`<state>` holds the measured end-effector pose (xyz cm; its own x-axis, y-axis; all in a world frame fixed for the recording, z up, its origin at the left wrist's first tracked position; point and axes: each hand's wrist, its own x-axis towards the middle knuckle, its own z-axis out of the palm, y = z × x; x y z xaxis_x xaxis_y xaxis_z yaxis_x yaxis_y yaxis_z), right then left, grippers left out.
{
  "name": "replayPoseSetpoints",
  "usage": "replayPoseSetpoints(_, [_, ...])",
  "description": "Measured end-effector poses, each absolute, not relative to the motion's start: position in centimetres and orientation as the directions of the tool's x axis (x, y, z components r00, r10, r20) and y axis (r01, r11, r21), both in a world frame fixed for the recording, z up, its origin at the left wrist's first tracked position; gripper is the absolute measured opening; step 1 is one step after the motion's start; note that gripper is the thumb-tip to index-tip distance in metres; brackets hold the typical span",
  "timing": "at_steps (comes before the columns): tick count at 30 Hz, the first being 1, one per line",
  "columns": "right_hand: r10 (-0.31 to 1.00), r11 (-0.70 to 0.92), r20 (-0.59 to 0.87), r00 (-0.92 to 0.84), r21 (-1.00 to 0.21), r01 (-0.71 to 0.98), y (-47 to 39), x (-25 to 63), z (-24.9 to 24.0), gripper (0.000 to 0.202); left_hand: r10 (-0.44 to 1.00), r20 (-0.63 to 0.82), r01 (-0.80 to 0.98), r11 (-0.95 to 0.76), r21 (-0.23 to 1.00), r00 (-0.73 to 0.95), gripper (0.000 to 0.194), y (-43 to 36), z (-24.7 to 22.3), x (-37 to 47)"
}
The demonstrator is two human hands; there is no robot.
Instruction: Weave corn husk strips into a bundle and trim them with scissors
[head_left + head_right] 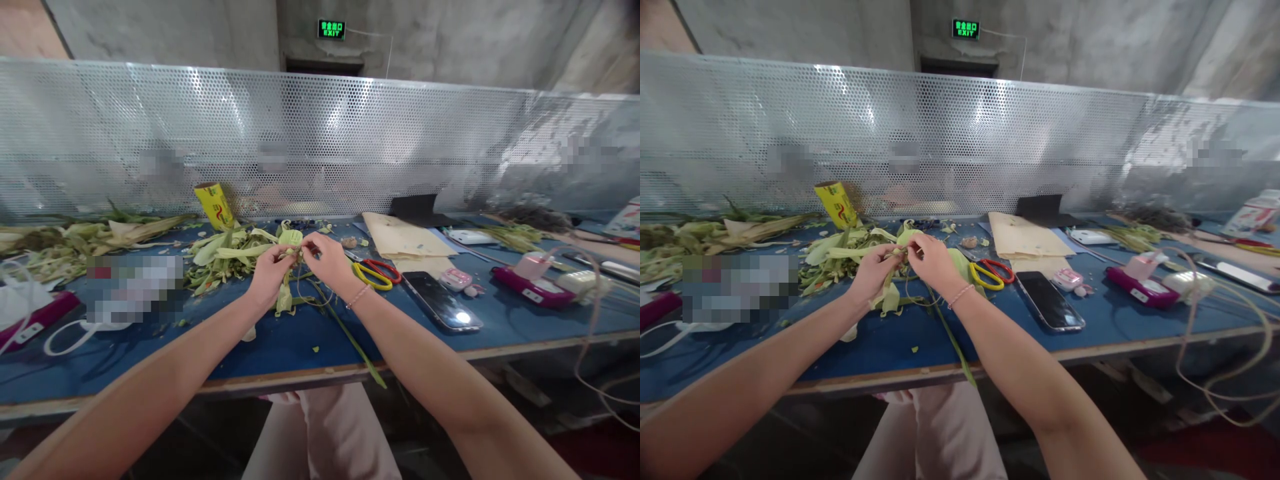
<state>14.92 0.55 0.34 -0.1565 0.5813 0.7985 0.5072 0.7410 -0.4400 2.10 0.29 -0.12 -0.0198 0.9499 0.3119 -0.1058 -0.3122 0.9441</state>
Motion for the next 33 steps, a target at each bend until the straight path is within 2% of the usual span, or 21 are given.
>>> replayPoseSetpoints(5, [0.727, 0.671, 0.685, -0.045, -0.694, 0.262, 0.9, 14.5, 0.1, 0.004, 0.957, 0.287, -0.167, -0.288, 0.943, -0.027, 0.021, 0.4, -0.1, 2.2])
replayPoseSetpoints(9, [0.804, 0.594, 0.592, -0.05, -0.798, 0.101, 1.6, 14.4, -0.3, 0.006, 0.957, 0.29, -0.154, -0.291, 0.944, -0.028, 0.023, 0.1, 0.1, 2.2])
replayPoseSetpoints(11, [0.786, 0.617, 0.616, -0.061, -0.772, 0.156, 1.6, 14.5, -0.3, 0.008, 0.948, 0.317, -0.117, -0.318, 0.941, -0.035, 0.023, 0.0, 0.1, 2.2])
replayPoseSetpoints(15, [0.682, 0.715, 0.721, -0.123, -0.622, 0.321, 1.1, 14.6, -0.1, 0.009, 0.921, 0.388, -0.074, -0.389, 0.918, -0.026, 0.022, 0.2, -0.2, 2.0])
replayPoseSetpoints(20, [0.644, 0.743, 0.75, -0.154, -0.563, 0.363, 0.8, 14.6, 0.1, 0.007, 0.921, 0.389, -0.069, -0.39, 0.918, -0.037, 0.022, 0.6, -0.4, 1.9])
replayPoseSetpoints(23, [0.656, 0.744, 0.734, -0.177, -0.589, 0.317, 0.9, 14.5, 0.0, 0.008, 0.934, 0.354, -0.091, -0.358, 0.929, -0.056, 0.023, 0.5, -0.1, 1.9])
replayPoseSetpoints(28, [0.706, 0.706, 0.673, -0.22, -0.695, 0.138, 1.3, 14.6, -0.3, 0.008, 0.942, 0.327, -0.139, -0.335, 0.932, -0.076, 0.024, 0.3, 0.2, 2.1])
replayPoseSetpoints(33, [0.662, 0.732, 0.684, -0.306, -0.677, 0.072, 1.3, 15.0, -0.2, 0.011, 0.941, 0.33, -0.199, -0.339, 0.92, -0.075, 0.024, 0.6, 0.0, 2.0])
